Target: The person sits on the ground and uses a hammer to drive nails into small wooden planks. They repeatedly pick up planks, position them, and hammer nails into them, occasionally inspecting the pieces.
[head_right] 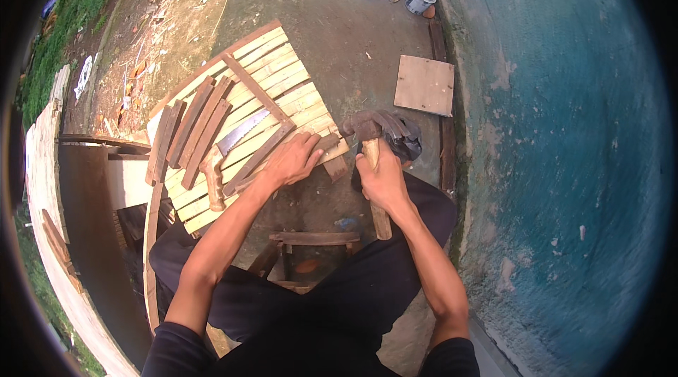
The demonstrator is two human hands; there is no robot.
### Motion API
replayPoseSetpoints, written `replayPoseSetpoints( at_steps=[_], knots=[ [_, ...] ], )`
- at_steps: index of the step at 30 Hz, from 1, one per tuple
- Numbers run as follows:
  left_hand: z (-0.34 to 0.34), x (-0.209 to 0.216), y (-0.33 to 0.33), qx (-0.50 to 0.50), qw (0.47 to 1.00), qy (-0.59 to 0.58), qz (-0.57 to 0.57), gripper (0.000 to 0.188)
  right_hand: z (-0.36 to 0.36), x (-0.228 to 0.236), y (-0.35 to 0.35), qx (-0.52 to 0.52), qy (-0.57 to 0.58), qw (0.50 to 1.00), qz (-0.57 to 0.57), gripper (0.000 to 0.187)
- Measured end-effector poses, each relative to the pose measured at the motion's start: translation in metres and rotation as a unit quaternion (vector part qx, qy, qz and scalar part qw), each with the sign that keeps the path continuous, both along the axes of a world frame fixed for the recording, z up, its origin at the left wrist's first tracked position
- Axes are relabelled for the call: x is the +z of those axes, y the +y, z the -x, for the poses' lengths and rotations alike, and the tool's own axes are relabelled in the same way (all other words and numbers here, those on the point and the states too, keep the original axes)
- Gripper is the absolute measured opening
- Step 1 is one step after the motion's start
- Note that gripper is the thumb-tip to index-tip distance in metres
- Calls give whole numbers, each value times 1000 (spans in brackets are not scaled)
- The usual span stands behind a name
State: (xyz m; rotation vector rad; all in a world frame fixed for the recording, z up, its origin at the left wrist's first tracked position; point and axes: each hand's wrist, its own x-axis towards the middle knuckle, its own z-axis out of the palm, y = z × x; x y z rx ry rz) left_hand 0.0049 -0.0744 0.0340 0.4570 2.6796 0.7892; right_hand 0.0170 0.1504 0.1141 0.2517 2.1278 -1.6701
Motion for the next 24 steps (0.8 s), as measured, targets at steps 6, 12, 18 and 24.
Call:
replayPoseSetpoints(
  at_steps=[6, 12, 18, 24],
  knots=[
    [-4, -13, -1, -24, 994, 106, 7, 43, 0, -6, -17, 83, 166, 971, -152, 21],
    [-6, -14, 2, -21, 996, 80, 42, 41, 16, 11, -28, 90, 193, 956, -202, 25],
    [-14, -15, 2, 6, 989, 112, 95, 47, 11, 14, -24, 78, 197, 955, -207, 26],
    [-55, -15, -34, 35, 969, 177, 166, 40, -20, -46, -14, 27, 260, 947, -189, 32]
  ],
)
